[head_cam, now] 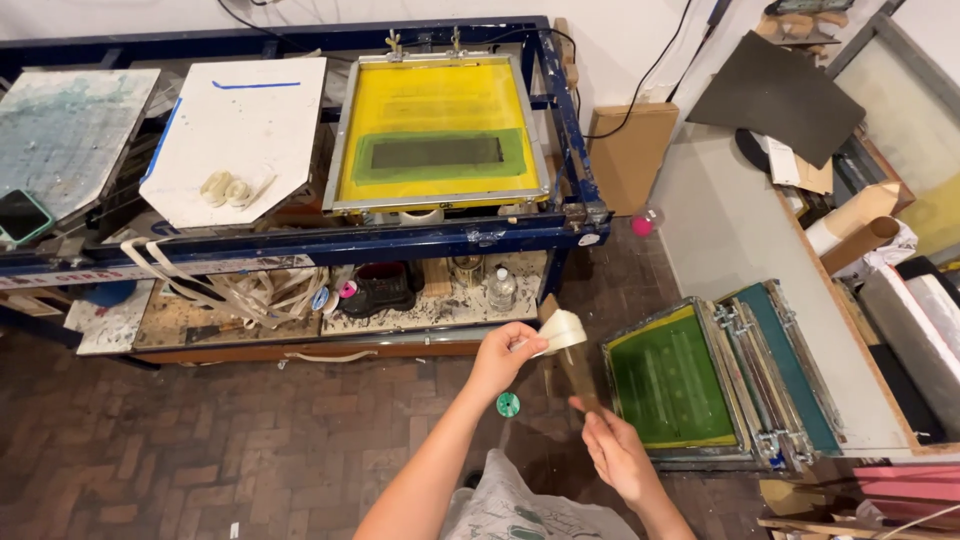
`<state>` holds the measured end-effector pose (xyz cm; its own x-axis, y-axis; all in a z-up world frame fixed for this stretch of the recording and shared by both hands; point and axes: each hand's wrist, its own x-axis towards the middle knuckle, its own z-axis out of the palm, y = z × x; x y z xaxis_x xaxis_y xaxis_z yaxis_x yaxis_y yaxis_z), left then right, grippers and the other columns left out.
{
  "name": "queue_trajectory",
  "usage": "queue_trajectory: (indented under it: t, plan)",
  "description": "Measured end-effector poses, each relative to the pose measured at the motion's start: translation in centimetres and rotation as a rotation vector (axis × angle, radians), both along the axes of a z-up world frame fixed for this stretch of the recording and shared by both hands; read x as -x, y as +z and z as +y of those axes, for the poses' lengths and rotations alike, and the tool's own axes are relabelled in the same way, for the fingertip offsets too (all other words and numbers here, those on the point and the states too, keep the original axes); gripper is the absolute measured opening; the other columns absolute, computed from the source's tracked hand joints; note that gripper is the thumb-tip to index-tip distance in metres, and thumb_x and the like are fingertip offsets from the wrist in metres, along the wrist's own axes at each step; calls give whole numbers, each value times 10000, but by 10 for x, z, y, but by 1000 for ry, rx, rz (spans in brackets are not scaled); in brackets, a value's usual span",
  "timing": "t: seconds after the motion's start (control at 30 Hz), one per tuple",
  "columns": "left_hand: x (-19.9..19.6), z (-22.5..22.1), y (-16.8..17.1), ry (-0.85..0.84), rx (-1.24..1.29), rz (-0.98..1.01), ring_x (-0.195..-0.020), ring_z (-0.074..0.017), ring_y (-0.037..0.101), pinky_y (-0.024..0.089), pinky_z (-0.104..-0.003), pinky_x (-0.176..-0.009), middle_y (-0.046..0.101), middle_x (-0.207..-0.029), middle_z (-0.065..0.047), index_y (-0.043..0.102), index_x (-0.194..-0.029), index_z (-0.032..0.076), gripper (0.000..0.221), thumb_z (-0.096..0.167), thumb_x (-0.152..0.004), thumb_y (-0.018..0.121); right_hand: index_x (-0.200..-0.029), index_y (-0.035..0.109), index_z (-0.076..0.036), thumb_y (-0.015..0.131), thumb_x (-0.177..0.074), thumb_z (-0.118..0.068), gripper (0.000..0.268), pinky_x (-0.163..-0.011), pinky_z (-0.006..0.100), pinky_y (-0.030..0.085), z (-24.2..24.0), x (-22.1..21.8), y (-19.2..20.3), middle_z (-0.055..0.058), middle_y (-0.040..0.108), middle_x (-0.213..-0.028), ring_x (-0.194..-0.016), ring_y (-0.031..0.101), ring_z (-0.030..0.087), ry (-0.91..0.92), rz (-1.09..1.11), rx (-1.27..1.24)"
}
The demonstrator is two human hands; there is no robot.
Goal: Wrapping white tape around the handle of a screen printing squeegee to prepare or organize it.
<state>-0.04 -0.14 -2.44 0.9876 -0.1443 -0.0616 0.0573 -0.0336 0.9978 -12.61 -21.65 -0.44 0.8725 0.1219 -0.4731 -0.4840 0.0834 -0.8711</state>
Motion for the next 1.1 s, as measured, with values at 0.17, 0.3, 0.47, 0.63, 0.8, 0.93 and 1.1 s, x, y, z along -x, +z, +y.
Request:
queue_trajectory:
  t: [0.17,0.3,0.47,0.63,0.8,0.93,1.1]
  plan:
    - [1,1,10,86,71,26,-724,-64,574,406,-239,-698,692,-780,69,739,-819,177,174,316,-879,825,-1488,617,-35,453,-1051,-320,547,-693,222,308,0,-7,-2,46,559,-1116,-793,439,81,-45,30,30]
    - [-3,-3,10,156,223,171,-711,-83,576,481,-247,-725,706,-858,28,689,-1014,159,264,208,-831,873,-1462,690,-117,461,-1038,-412,565,-319,227,202,-4,-7,26,2,498,-547,-327,217,62,19,43,106]
    - [-4,0,27,-121,556,477,-1109,-274,711,646,-442,-885,678,-1287,-152,501,-1368,93,540,188,-894,744,-1438,655,15,469,-1050,-353,567,-319,262,179,-21,-7,38,47,461,-648,-365,221,79,51,65,-178]
    - [-11,-2,-24,-384,843,458,-945,-247,753,688,-378,-745,713,-1117,-161,542,-1355,-4,440,145,-978,712,-1405,649,98,486,-1044,-334,586,-289,257,204,-34,-8,46,54,469,-643,-349,234,82,108,88,-298]
    - [0,-4,-3,-368,859,306,-736,-145,703,594,-207,-549,729,-1014,-149,562,-1396,-20,517,117,-935,751,-1432,618,101,465,-1055,-312,580,-305,268,244,-46,-17,57,45,449,-639,-365,245,95,231,119,-278]
    - [-9,5,-18,-148,869,264,-509,-107,653,561,-161,-427,713,-797,-135,624,-1261,-155,514,127,-864,787,-1419,617,117,476,-1057,-272,550,-286,240,220,-53,-29,55,62,465,-652,-359,241,75,300,85,-254]
    - [-3,44,-20,60,839,180,-474,-100,671,585,-181,-461,723,-684,-129,664,-1109,-108,311,136,-928,734,-1408,653,120,507,-1037,-305,583,-322,257,203,-52,-44,61,47,399,-644,-366,214,70,371,173,-180]
